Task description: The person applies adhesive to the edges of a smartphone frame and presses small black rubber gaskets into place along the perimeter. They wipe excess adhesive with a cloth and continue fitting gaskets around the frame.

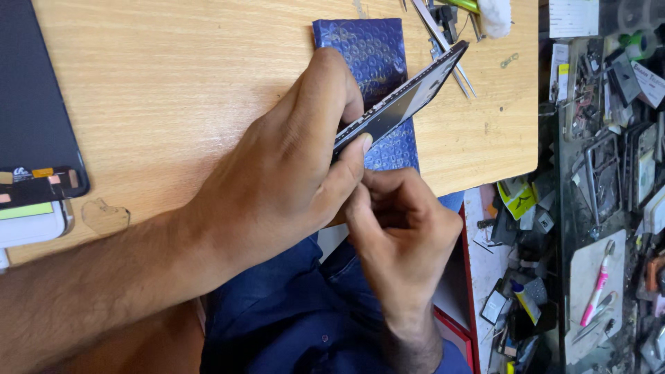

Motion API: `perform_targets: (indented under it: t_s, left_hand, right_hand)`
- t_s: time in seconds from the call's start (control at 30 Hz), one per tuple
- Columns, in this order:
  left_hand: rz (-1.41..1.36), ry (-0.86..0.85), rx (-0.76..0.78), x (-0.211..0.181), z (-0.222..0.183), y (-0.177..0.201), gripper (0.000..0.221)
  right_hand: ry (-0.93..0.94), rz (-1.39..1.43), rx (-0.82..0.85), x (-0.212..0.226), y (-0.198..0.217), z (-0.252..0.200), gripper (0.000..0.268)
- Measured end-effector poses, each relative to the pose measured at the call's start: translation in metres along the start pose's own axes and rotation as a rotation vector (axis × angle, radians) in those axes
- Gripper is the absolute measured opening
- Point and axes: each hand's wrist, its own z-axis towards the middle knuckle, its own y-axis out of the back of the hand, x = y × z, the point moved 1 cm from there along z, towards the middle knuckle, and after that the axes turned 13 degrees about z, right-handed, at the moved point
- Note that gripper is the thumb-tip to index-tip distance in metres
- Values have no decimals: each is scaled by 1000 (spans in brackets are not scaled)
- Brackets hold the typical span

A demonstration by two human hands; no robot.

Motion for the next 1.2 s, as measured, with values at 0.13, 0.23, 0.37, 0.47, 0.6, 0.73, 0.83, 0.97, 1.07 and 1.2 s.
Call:
perform_targets:
  t_s: [0.13,0.23,0.37,0.47,0.6,0.73,0.83,0.97,1.07,1.2]
  left_hand:
    - [12,54,16,3,-5,-2,30]
    - [36,50,14,1,-1,-3,29]
    - [57,49,29,-2,4,0,29]
    - [73,62,23,-3,7,3,29]
    - [50,114,92,-1,12,6,27]
    - [79,133,74,-1,13,9,29]
    - [93,130,95,-2,14,9,29]
    - [88,159,95,-2,12,8,31]
    - [94,148,104,-1,11,7,32]
    - [102,138,98,-1,11,6,33]
  right_hand:
    - [-8,-38,48,-4,1,-3,7]
    - [50,-14,1,-4,4,-1,4]
    - [-64,211,13,-10,20,18,5]
    - [6,265,-183,-22,46,59,5]
    - [26,241,-101,-43,61,87,7]
    - [-14,204,-112,-51,61,87,7]
    - [-55,231,-118,-48,57,87,7]
    - [-41,185,-119,-44,55,89,7]
    - [4,178,-111,-43,51,87,7]
    - [-35,208,-108,-44,49,83,7]
